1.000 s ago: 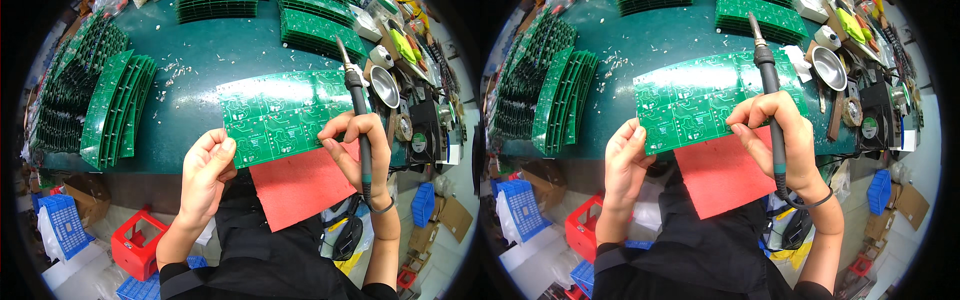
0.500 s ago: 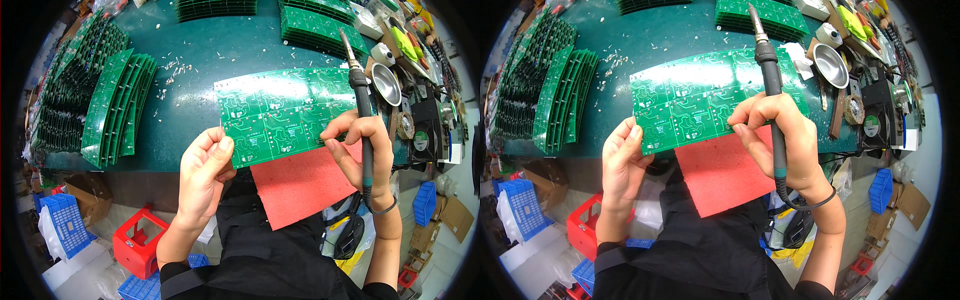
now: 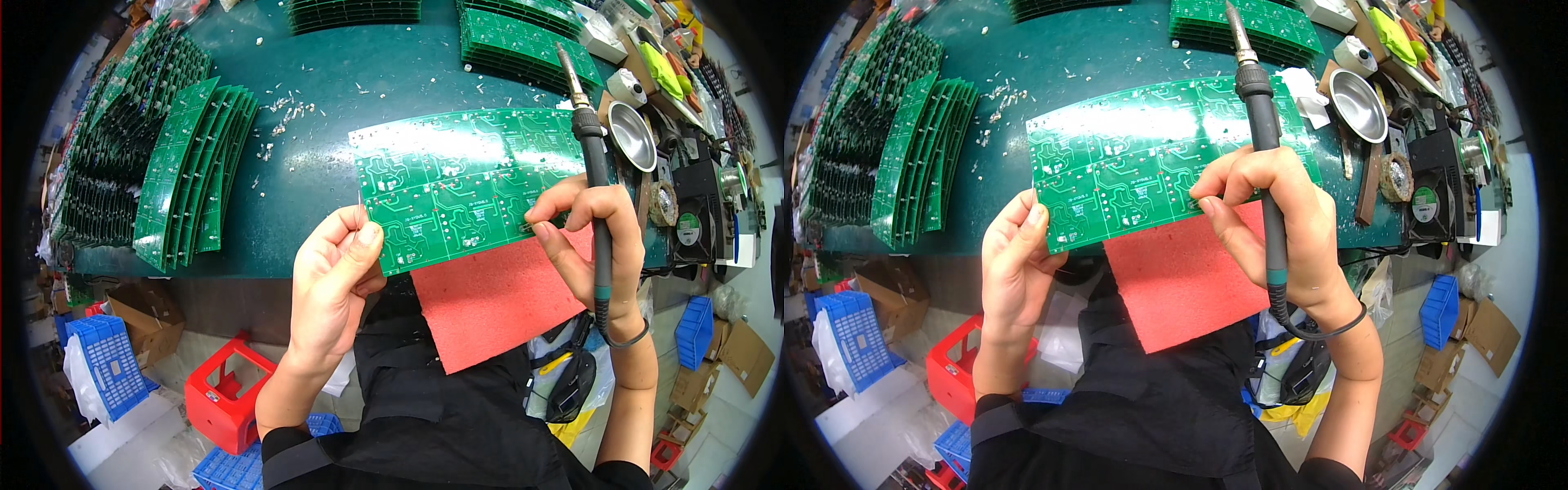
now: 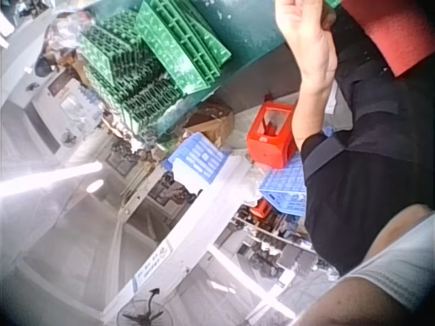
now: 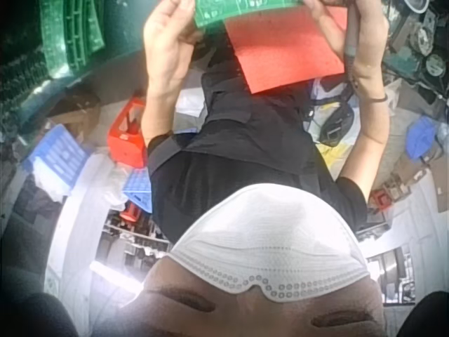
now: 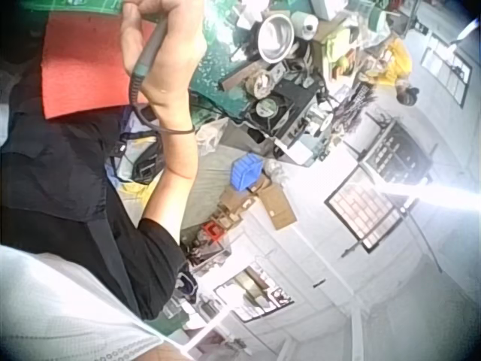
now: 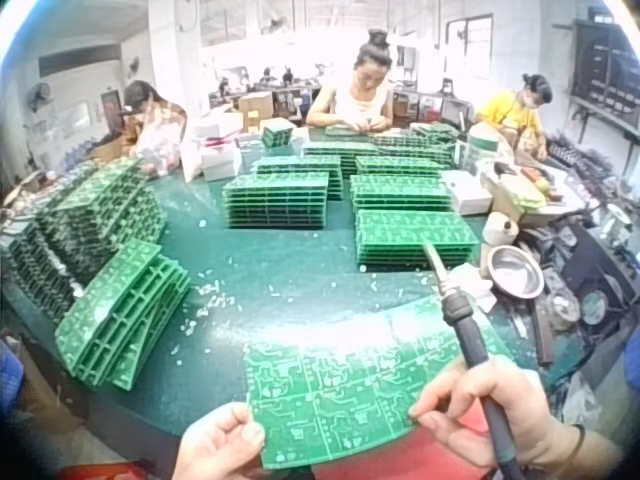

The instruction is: The person repeatedly places circuit boards onto a padded board and solders electronic components onto the boards using a soldering iron.

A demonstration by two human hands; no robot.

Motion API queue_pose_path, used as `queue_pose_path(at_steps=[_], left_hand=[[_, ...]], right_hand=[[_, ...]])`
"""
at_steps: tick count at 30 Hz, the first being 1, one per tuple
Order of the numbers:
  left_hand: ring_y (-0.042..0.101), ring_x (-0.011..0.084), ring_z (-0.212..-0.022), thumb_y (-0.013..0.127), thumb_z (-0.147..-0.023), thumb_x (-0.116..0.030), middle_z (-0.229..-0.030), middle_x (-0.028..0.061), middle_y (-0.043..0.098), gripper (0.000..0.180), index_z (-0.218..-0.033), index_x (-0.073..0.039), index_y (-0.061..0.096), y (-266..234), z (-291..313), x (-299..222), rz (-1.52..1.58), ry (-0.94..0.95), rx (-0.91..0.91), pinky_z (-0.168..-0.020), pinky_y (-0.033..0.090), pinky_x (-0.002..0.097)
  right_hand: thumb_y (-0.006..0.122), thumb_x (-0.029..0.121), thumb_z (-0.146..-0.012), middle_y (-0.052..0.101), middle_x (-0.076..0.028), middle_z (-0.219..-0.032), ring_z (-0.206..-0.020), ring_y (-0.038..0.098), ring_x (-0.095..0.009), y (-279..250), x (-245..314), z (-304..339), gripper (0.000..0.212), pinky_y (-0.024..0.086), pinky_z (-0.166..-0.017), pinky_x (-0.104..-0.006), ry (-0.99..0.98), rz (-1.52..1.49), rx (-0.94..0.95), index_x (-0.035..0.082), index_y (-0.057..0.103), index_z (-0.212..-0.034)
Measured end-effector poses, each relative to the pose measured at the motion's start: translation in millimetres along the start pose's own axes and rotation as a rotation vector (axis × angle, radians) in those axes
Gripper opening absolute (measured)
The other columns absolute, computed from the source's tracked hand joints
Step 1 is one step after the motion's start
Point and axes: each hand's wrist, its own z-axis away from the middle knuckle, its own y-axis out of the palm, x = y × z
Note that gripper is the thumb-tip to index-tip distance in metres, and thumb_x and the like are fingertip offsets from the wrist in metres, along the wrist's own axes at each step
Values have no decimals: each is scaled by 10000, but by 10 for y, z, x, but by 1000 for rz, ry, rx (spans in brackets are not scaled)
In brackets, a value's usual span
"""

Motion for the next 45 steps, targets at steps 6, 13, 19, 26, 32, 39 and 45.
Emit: queue_pose_path(at_steps=[6, 13, 19, 26, 32, 39, 45], left_hand=[[347, 0, -576, 606, -962, -181, -760, -66, 497, 172, -1054, -46, 556, -7, 6, -6, 42, 0, 2, -519, 272, 185], [337, 3, -572, 590, -971, -179, -783, -49, 521, 172, -1059, -35, 558, 3, -9, -17, 75, -41, 17, -520, 284, 187], [336, 8, -566, 586, -974, -179, -793, -33, 538, 183, -1063, -22, 559, 5, -11, -7, 95, -60, 44, -517, 286, 189], [344, 7, -562, 589, -973, -170, -823, -18, 563, 189, -1065, -8, 561, -24, -29, 44, 118, -53, 60, -513, 301, 192], [355, 4, -564, 584, -975, -172, -847, -5, 585, 201, -1077, 0, 563, -4, -35, 26, 120, -43, 62, -516, 309, 185], [356, 3, -566, 581, -977, -175, -860, -1, 591, 212, -1090, 3, 563, 6, -37, 39, 116, -44, 70, -520, 311, 184], [350, 1, -567, 581, -977, -173, -863, -8, 593, 211, -1098, -1, 564, 17, -28, 58, 136, -50, 86, -523, 312, 185]], right_hand=[[696, -174, -677, 654, -112, -804, -702, 641, -221, 31, 24, 6, 370, 509, -671, -312, -137, 136, -11, 59, 486, -874], [682, -168, -710, 670, -140, -835, -760, 647, -270, 21, 127, 13, 362, 533, -701, -367, -207, 238, 85, 75, 460, -859], [686, -150, -627, 639, -114, -803, -680, 620, -260, 53, 47, 40, 348, 508, -636, -358, -244, 225, -11, 43, 527, -869], [676, -147, -622, 622, -115, -835, -718, 605, -262, 31, 91, 59, 326, 504, -656, -355, -135, 267, 22, 34, 555, -866], [692, -88, -599, 617, -127, -878, -754, 601, -282, -37, 143, 57, 342, 499, -673, -370, -174, 302, 120, 22, 575, -901], [684, -109, -609, 617, -125, -870, -762, 605, -291, -22, 165, 68, 327, 501, -686, -379, -147, 283, 90, 21, 575, -889], [688, -166, -690, 653, -145, -830, -740, 629, -255, -43, 217, 35, 319, 517, -661, -333, -88, 350, 98, 37, 496, -841]])
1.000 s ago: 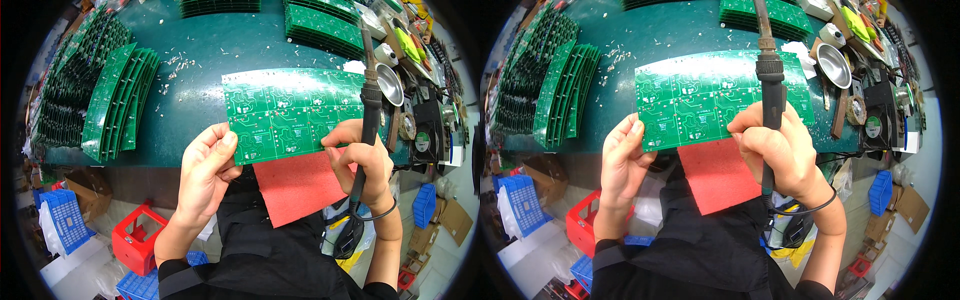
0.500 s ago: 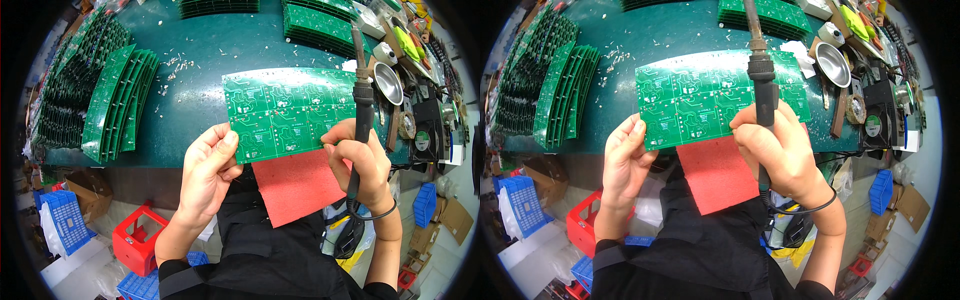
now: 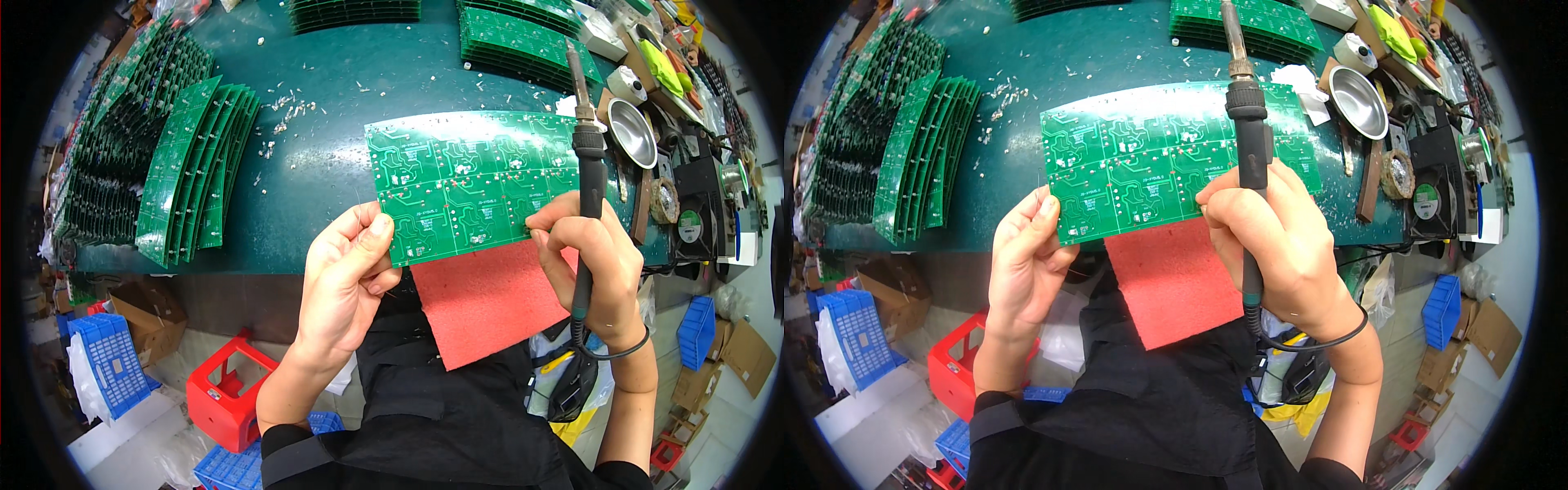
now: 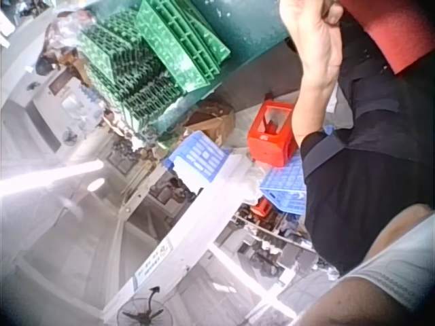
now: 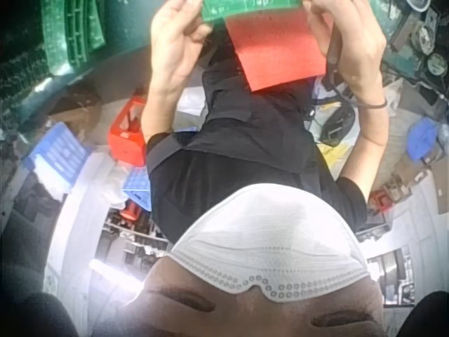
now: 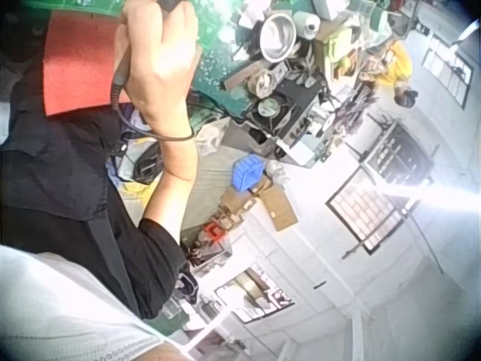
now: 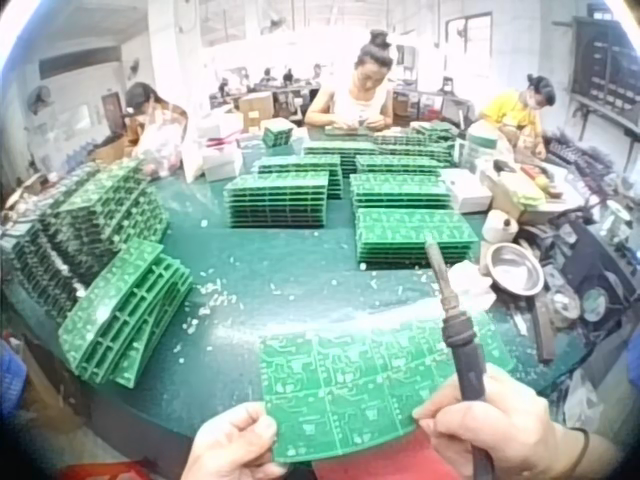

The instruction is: The person repeatedly places circuit boards onto a padded board and solders electronic components onto the boards using a soldering iron.

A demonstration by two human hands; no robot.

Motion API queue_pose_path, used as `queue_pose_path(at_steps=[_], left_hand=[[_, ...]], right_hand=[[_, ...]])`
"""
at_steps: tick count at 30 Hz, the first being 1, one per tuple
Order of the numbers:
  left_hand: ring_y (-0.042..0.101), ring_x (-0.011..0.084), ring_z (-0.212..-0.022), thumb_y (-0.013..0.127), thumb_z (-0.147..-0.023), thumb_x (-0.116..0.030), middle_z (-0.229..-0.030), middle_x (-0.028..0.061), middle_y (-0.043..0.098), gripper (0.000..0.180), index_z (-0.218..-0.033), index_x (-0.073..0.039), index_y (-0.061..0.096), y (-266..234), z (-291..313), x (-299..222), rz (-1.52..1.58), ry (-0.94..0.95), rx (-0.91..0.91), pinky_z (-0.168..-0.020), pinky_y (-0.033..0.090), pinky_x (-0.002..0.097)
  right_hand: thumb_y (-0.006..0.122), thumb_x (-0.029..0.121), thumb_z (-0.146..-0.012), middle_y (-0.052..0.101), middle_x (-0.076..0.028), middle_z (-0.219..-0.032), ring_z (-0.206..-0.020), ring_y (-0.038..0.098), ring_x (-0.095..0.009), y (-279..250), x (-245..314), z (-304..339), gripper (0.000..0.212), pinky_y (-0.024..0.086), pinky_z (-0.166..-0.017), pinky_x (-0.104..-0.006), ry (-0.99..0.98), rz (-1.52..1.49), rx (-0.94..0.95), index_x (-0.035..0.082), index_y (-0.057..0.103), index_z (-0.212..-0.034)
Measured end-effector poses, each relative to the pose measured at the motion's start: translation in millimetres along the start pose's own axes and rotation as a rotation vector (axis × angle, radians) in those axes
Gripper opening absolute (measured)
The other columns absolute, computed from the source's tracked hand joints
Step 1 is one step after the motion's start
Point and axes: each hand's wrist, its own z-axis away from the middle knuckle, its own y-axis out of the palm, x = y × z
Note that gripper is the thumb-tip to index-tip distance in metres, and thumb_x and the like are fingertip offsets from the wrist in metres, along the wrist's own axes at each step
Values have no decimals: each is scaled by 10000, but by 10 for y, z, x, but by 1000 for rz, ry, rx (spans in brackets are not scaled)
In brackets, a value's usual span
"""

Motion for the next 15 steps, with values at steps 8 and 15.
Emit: queue_pose_path(at_steps=[8, 15], left_hand=[[326, -5, -545, 583, -976, -174, -849, -28, 584, 207, -1093, -3, 574, 7, -6, 4, 19, -34, -24, -511, 300, 180], [288, -4, -529, 541, -990, -148, -861, -16, 596, 280, -1193, 45, 535, -44, -48, 38, 32, -26, -34, -471, 269, 175]], right_hand=[[688, 67, -649, 612, -111, -893, -798, 599, -279, -31, -25, 60, 255, 490, -721, -376, -63, 53, 66, 39, 582, -879], [665, 93, -644, 597, -89, -905, -857, 593, -275, -20, -17, 15, 252, 491, -713, -377, -165, 146, 98, 49, 601, -884]])
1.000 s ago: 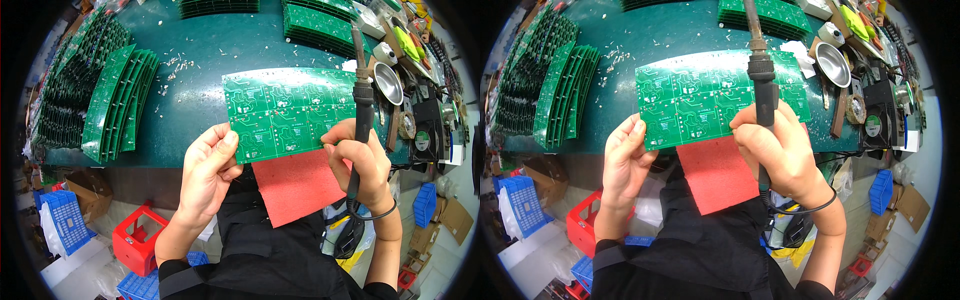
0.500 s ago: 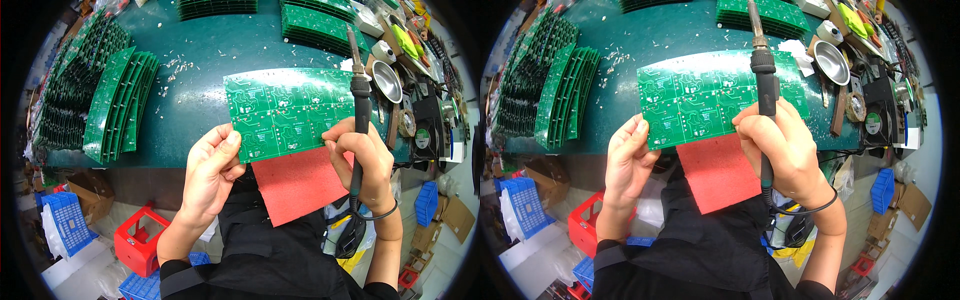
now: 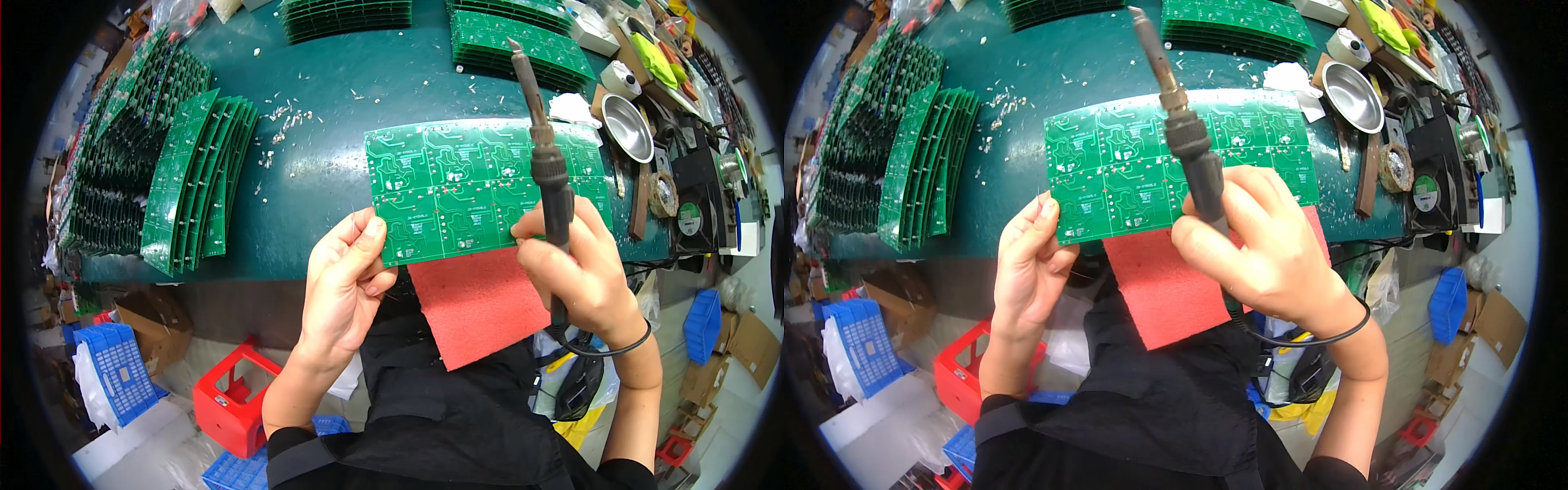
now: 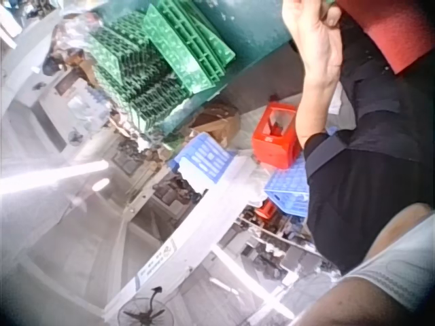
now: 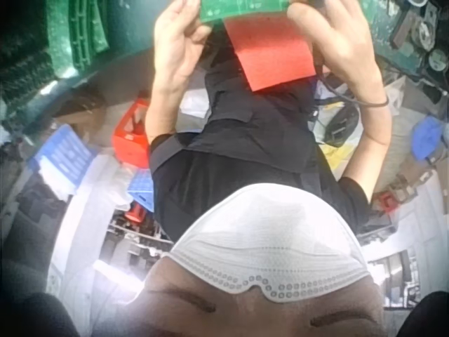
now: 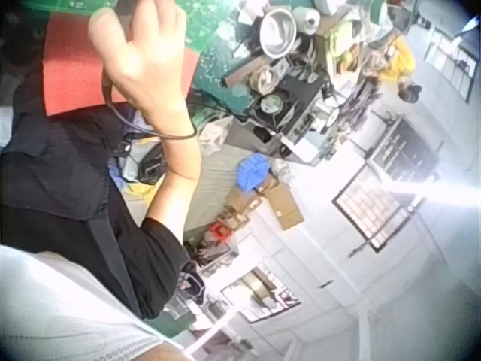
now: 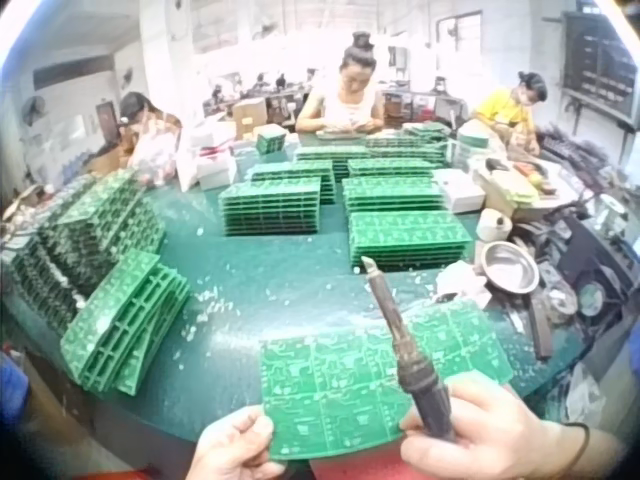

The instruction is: The person repeatedly places circuit boards onto a padded board and solders electronic components onto the boards using a soldering iron.

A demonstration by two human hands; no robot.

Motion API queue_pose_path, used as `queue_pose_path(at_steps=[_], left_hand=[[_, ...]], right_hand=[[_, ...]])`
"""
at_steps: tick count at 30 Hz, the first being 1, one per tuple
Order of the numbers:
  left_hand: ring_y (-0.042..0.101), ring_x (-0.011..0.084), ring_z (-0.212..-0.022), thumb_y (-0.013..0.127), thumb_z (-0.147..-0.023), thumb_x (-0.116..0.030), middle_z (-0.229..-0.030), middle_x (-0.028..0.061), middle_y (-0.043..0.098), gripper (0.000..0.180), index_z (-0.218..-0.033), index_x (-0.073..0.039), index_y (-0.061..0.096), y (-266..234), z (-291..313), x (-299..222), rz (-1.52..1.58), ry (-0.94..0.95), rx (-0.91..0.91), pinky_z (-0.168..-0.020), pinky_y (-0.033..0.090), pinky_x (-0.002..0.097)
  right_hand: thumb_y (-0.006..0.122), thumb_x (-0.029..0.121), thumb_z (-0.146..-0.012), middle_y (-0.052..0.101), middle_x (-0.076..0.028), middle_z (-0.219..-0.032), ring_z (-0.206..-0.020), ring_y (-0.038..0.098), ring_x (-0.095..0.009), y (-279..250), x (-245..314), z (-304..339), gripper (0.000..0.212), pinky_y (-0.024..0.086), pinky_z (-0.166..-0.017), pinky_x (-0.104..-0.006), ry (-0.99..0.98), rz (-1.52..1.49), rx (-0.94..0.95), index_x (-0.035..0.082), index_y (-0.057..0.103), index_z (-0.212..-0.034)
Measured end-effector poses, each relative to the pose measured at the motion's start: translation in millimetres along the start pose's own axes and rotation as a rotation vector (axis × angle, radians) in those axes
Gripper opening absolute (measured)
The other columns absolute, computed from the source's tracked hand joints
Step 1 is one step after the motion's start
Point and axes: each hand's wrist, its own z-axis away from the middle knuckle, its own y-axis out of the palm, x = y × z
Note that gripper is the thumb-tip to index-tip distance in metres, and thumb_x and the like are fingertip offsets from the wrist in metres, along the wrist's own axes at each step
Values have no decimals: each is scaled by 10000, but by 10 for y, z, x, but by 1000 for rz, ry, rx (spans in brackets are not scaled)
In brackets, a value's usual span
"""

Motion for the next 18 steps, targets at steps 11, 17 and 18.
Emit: queue_pose_path(at_steps=[11, 17, 18], left_hand=[[386, -6, -582, 586, -965, -190, -876, -43, 623, 267, -1172, -22, 575, -216, -222, -292, -196, 122, -18, -495, 270, 177], [289, -5, -526, 620, -950, -181, -758, -78, 548, 225, -1118, -34, 594, -359, -388, -453, -168, 203, -69, -483, 252, 184], [291, -4, -524, 618, -951, -175, -768, -73, 552, 213, -1107, -33, 592, -374, -398, -492, -147, 218, -66, -480, 248, 181]], right_hand=[[865, 334, -624, 503, -310, -1334, -1231, 494, -475, -360, -474, 1404, 596, 383, -1023, -537, 276, -395, -5, 107, 383, -890], [405, 210, -908, 588, -156, -1327, -1294, 469, -352, -129, -500, 1827, 293, 310, -1109, -431, 746, -375, 117, 16, 483, -702], [421, 191, -916, 654, -127, -1229, -1247, 510, -315, -286, -470, 1763, 331, 362, -1070, -420, 699, -494, -32, 28, 526, -648]])
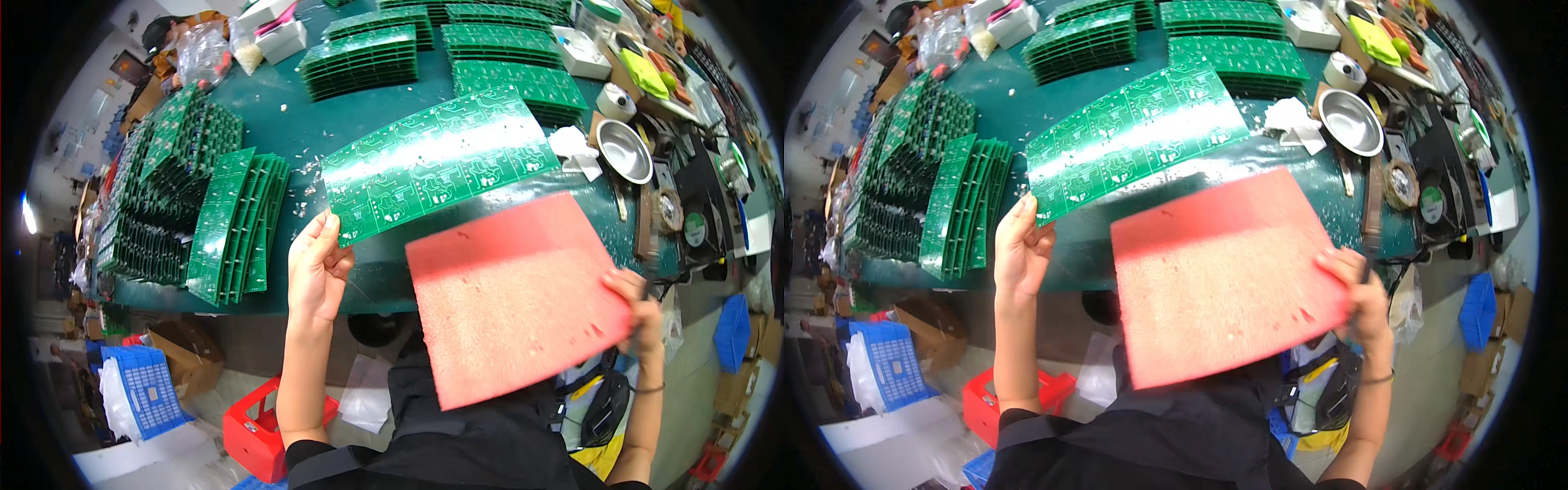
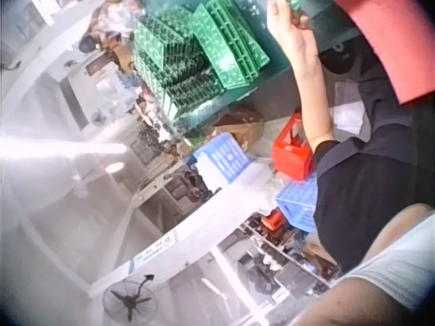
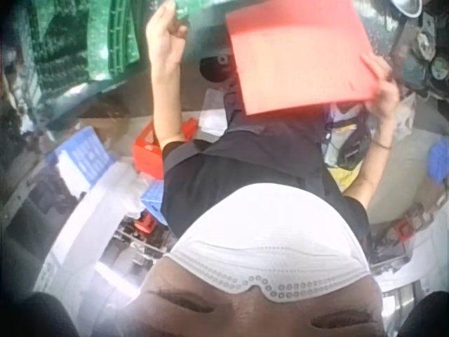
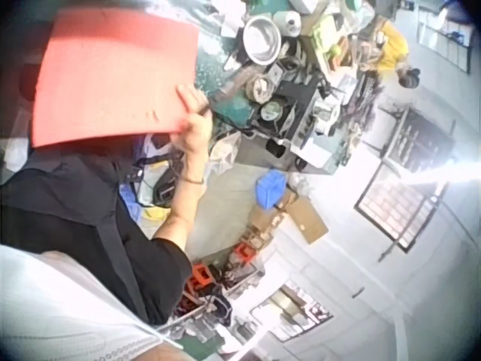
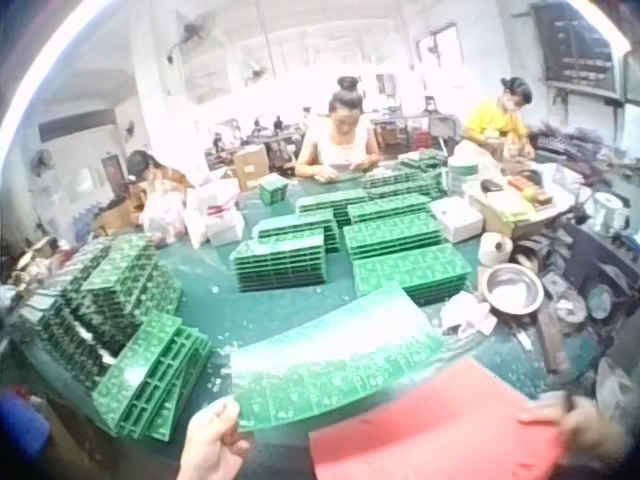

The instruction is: The person repeatedly places circuit boards onto a padded board and solders electronic components onto the boards using a soldering iron.

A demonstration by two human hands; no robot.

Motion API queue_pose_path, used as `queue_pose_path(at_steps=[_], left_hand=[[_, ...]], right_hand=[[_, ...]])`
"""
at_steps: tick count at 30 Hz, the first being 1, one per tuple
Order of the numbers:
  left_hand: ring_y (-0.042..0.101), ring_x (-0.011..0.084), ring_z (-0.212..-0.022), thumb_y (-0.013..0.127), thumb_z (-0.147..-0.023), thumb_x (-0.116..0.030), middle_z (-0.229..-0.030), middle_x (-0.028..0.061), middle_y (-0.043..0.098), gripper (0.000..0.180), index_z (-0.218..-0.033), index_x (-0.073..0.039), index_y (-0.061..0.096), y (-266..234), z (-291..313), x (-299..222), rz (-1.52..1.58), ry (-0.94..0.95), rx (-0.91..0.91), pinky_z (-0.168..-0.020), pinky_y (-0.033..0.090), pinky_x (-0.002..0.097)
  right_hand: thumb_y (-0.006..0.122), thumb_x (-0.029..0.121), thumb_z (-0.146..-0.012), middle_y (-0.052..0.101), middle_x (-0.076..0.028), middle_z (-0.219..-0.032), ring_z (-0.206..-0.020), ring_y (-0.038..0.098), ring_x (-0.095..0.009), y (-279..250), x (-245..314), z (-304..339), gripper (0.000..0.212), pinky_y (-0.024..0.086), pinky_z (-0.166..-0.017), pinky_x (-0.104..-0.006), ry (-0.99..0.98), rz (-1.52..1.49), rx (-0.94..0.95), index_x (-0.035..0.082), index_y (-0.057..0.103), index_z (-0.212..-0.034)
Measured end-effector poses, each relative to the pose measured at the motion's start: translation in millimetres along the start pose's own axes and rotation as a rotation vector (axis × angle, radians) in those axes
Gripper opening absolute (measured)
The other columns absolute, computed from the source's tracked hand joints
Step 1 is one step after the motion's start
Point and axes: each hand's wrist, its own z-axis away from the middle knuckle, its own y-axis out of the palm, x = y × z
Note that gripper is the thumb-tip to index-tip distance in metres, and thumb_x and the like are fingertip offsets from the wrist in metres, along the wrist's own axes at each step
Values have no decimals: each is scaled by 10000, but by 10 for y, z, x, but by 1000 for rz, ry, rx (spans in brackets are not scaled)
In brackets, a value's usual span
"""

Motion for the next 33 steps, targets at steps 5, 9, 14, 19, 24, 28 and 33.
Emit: queue_pose_path(at_steps=[5, 9, 14, 19, 24, 28, 33], left_hand=[[302, -6, -524, 604, -958, -143, -732, -79, 466, 129, -1041, -51, 567, -101, -125, -26, 36, 88, 19, -468, 236, 171], [290, 0, -527, 647, -934, -157, -675, -102, 391, 98, -967, -100, 574, -98, -174, 108, 41, 48, -43, -467, 239, 171], [602, 99, -876, 568, -975, -197, -987, 16, 615, 230, -1130, -28, 557, -265, -66, 482, 40, 55, -25, -739, 511, 263], [624, 160, -1020, 475, -1023, -292, -1196, 103, 605, 420, -1301, 23, 463, 150, 375, 354, 98, -111, -48, -854, 539, 301], [657, 126, -923, 580, -972, -169, -1048, 71, 661, 284, -1189, 6, 527, 135, 421, 413, -9, -58, 52, -817, 542, 267], [548, 22, -699, 611, -954, -143, -869, -25, 608, 185, -1101, -43, 558, 44, 400, 432, -34, -48, -63, -590, 447, 180], [391, -26, -565, 615, -950, -173, -780, -91, 545, 129, -1054, -100, 592, -115, 220, 291, -105, 72, -164, -506, 318, 159]], right_hand=[[564, 250, -909, 630, -236, -997, -925, 615, -315, 30, 368, -293, 344, 467, -914, -419, -289, -198, -422, 63, 292, -1005], [539, 263, -958, 596, -209, -1034, -957, 574, -296, 89, 37, -330, 294, 471, -885, -408, -282, -453, -247, 81, 308, -967], [664, 183, -849, 440, -15, -904, -875, 449, -110, -90, 805, -782, 326, 376, -822, -266, -172, -285, -391, 114, 355, -927], [633, 145, -880, 421, 41, -804, -772, 390, -44, 161, 934, -1278, 256, 315, -717, -173, 191, -376, -161, 118, 378, -887], [628, 129, -917, 513, 35, -878, -821, 475, -40, 169, 716, -1302, 182, 382, -742, -181, 237, -532, -143, 101, 450, -941], [622, 122, -920, 613, -69, -1161, -1065, 572, -137, -94, 557, -1233, 385, 427, -935, -255, 151, -750, -356, 35, 527, -1284], [610, 51, -902, 556, -83, -1296, -1247, 496, -227, -1341, -81, -550, 463, 353, -1072, -408, -58, -796, -390, 38, 475, -1345]])
